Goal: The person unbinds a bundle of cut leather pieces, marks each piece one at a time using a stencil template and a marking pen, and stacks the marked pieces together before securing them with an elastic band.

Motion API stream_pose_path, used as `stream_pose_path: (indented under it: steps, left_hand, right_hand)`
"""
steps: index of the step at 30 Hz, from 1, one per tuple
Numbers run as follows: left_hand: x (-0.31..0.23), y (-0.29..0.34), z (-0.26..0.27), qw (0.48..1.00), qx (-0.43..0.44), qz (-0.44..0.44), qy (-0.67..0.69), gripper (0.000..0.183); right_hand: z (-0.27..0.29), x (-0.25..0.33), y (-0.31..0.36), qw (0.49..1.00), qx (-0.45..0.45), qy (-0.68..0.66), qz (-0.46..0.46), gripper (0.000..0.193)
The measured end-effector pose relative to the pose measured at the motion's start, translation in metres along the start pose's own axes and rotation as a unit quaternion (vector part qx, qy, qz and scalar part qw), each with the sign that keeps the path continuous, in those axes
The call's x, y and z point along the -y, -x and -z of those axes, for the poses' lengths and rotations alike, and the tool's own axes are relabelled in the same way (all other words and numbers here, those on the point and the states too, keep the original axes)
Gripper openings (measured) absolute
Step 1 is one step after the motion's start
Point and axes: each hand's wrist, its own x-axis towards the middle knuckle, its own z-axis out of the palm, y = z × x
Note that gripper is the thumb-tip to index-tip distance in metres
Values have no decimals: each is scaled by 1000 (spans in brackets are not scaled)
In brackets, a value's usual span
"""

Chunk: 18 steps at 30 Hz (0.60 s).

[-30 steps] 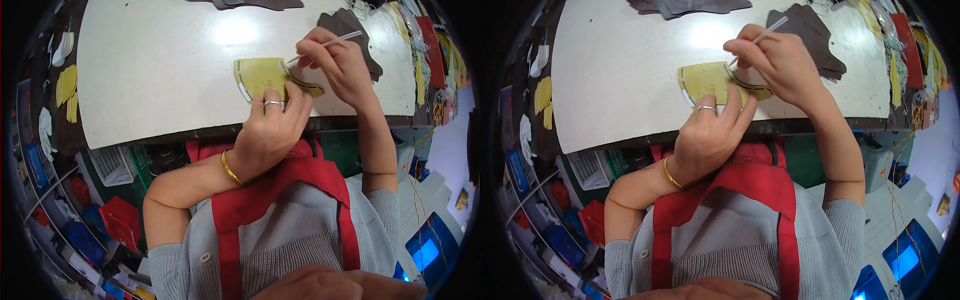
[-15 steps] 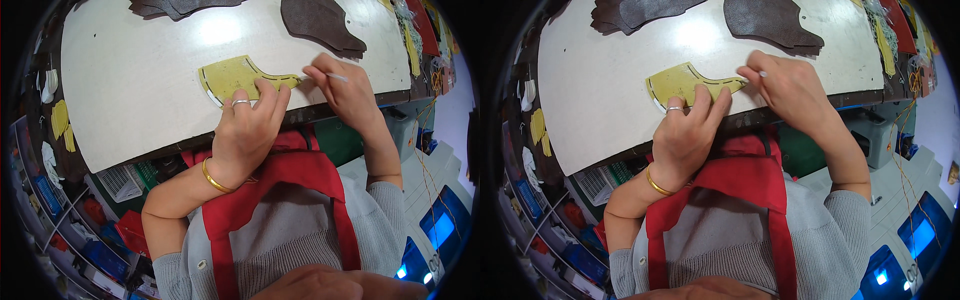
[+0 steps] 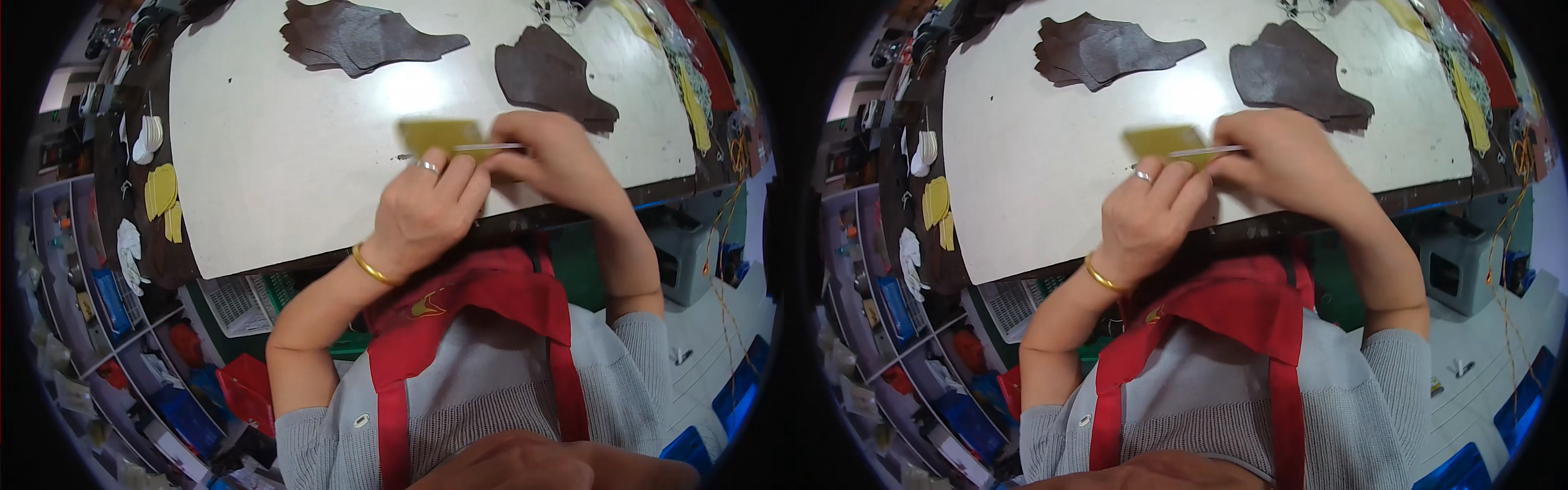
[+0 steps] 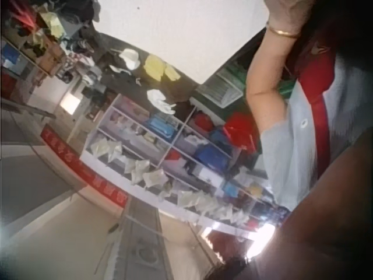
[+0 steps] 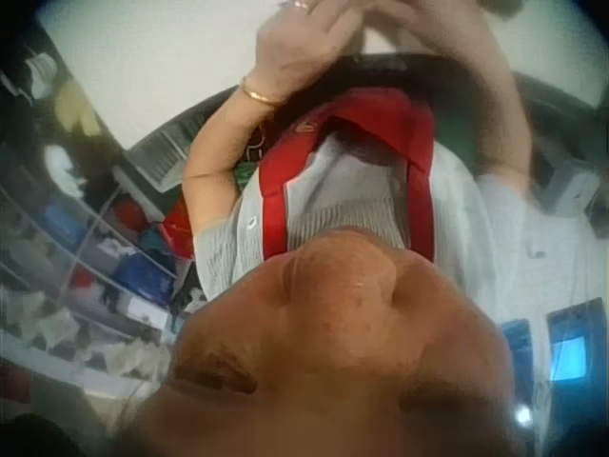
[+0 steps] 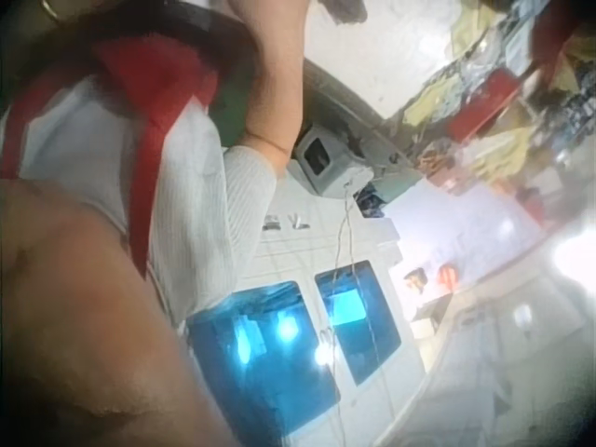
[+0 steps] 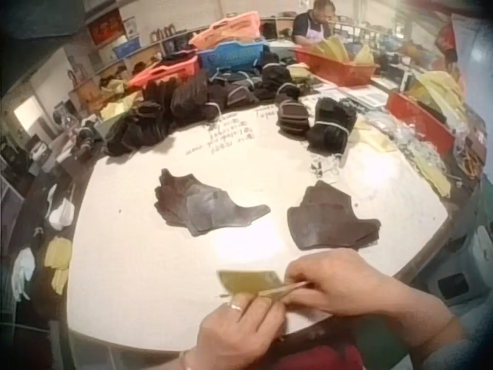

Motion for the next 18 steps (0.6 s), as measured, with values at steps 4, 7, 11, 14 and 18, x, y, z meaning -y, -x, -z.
stream_pose_path:
  steps: [4, 7, 11, 14, 18]
  left_hand:
    - [76, -34, -17, 987, -94, 24, -126, 31]
    - [97, -33, -23, 986, 1, 80, -145, 28]
    - [39, 6, 8, 994, 84, 43, 51, 26]
    - [11, 35, 20, 995, 47, 38, 82, 29]
    - [6, 50, 16, 993, -26, 65, 99, 28]
  right_hand:
    - [49, -44, 15, 967, -115, -71, -216, 20]
    - [62, -57, 19, 956, -179, 93, -212, 23]
    - [43, -39, 39, 938, -265, -149, -164, 23]
    - [15, -15, 25, 960, -135, -215, -117, 18]
    - [-14, -7, 5, 983, -50, -164, -71, 19]
